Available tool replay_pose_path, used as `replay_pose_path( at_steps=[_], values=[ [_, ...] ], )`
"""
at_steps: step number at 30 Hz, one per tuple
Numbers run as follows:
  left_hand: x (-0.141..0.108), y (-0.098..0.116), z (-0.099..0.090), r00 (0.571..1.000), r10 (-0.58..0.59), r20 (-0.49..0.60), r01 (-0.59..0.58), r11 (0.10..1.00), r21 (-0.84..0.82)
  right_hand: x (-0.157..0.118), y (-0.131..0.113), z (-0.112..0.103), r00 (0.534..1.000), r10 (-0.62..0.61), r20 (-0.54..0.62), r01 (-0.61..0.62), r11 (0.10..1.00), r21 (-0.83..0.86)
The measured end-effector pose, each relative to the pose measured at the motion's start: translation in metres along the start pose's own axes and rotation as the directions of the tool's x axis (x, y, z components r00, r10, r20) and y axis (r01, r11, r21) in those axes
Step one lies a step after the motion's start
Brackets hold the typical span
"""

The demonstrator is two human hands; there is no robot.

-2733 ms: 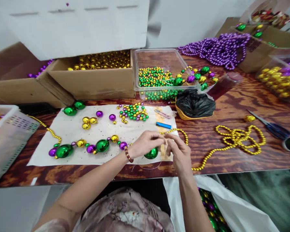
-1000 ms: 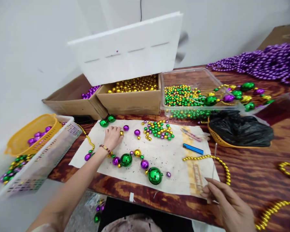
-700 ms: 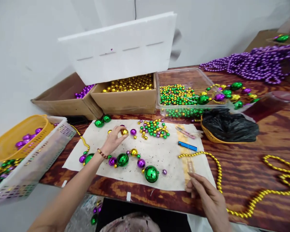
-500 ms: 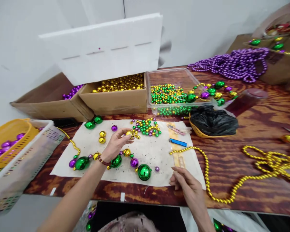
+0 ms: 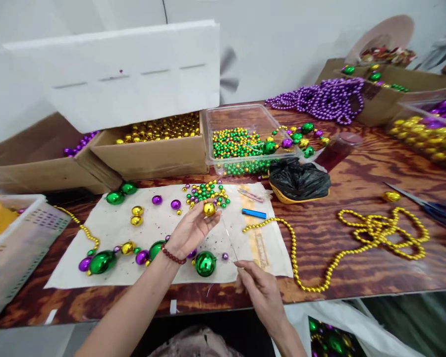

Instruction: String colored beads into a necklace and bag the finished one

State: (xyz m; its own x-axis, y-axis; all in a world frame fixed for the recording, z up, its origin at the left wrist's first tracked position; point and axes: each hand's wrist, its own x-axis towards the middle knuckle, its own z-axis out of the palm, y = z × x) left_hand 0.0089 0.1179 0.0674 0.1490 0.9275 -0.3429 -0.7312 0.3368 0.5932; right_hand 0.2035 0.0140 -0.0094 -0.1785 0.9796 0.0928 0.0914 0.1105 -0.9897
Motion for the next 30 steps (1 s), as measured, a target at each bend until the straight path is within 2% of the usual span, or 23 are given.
replay_pose_path(
  at_steps=[5, 8, 21, 26, 30],
  values=[
    [0.001, -0.006, 0.012, 0.989, -0.061, -0.137, 0.053, 0.997, -0.061, -0.005, 0.002, 0.002, 0.999, -0.047, 0.011, 0.048, 0.995, -0.086],
    [-0.001, -0.009, 0.014, 0.985, -0.054, -0.165, 0.044, 0.997, -0.065, -0.006, 0.001, 0.003, 0.998, -0.056, 0.006, 0.057, 0.992, -0.115],
    [-0.004, -0.012, 0.005, 0.994, -0.025, -0.106, 0.023, 1.000, -0.021, -0.010, 0.002, 0.008, 1.000, 0.003, 0.008, -0.003, 0.997, -0.083],
    [-0.006, -0.013, 0.001, 0.999, 0.029, -0.019, -0.027, 0.996, 0.081, -0.010, 0.006, 0.010, 0.999, 0.033, 0.006, -0.033, 0.998, -0.057],
    [-0.014, -0.024, 0.001, 0.997, 0.060, 0.045, -0.067, 0.981, 0.181, -0.002, 0.004, 0.016, 0.999, 0.042, -0.011, -0.042, 0.999, -0.017]
  ],
)
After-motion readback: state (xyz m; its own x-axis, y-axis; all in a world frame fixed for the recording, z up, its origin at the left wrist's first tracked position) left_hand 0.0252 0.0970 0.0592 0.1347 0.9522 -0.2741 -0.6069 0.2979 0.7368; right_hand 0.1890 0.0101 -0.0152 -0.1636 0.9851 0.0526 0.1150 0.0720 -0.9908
